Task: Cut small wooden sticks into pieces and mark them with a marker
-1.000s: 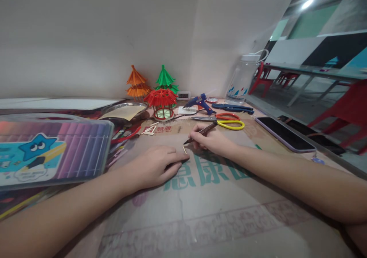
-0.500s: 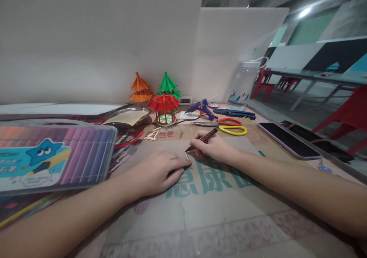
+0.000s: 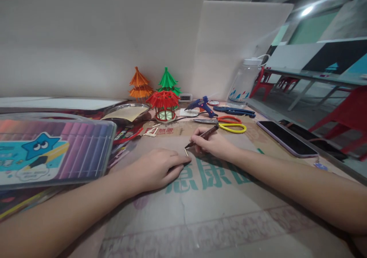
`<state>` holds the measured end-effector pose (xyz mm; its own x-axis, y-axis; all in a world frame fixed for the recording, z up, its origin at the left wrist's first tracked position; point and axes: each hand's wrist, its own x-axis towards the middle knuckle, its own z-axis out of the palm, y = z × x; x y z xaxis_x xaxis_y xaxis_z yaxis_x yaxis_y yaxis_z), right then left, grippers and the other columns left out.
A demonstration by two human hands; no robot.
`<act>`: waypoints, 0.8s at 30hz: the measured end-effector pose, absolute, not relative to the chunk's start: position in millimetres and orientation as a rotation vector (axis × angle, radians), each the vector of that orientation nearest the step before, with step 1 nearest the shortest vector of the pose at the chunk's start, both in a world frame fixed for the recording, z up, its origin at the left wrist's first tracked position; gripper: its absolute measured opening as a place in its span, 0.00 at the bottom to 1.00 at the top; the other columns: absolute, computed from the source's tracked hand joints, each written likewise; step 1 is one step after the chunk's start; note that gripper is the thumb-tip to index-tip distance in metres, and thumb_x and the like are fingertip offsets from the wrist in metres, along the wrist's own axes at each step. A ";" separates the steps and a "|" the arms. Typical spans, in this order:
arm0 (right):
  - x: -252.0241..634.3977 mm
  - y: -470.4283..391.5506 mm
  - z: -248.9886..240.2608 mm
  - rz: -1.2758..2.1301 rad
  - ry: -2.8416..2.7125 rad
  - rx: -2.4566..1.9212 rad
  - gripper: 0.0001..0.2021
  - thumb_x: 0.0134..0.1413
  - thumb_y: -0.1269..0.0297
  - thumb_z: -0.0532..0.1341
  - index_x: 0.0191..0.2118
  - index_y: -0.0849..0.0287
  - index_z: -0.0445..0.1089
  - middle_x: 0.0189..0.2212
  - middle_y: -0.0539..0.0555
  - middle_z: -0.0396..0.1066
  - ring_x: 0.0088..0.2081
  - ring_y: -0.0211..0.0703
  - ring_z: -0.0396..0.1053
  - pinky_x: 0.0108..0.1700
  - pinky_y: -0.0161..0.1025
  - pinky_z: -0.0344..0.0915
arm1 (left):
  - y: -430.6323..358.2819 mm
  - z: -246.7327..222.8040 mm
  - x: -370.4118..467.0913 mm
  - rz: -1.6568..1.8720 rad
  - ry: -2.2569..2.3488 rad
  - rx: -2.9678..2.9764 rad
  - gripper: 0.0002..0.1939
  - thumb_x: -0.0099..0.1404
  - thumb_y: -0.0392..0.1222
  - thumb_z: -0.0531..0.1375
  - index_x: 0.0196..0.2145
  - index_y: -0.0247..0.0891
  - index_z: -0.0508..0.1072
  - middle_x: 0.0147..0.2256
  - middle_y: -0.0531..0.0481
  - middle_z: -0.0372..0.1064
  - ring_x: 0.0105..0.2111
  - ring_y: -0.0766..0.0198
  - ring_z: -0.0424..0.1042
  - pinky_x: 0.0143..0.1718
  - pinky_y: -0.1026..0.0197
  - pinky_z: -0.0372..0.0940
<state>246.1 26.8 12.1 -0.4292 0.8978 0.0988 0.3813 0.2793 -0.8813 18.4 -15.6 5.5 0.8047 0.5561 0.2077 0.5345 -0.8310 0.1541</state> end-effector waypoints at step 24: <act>245.9 26.5 12.6 1.052 -1.976 -1.134 0.10 0.58 0.59 0.58 0.30 0.58 0.66 0.17 0.46 0.67 0.18 0.33 0.60 0.22 0.32 0.55 | -14.6 5.9 18.3 0.320 0.896 2.879 0.19 0.73 0.40 0.50 0.57 0.42 0.71 0.45 0.46 0.78 0.42 0.55 0.77 0.44 0.55 0.68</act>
<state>245.9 26.5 12.6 -0.4381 0.8905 0.1229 0.3951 0.3135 -0.8635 18.3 -14.6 5.9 0.8038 0.5708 0.1673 0.5478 -0.8200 0.1660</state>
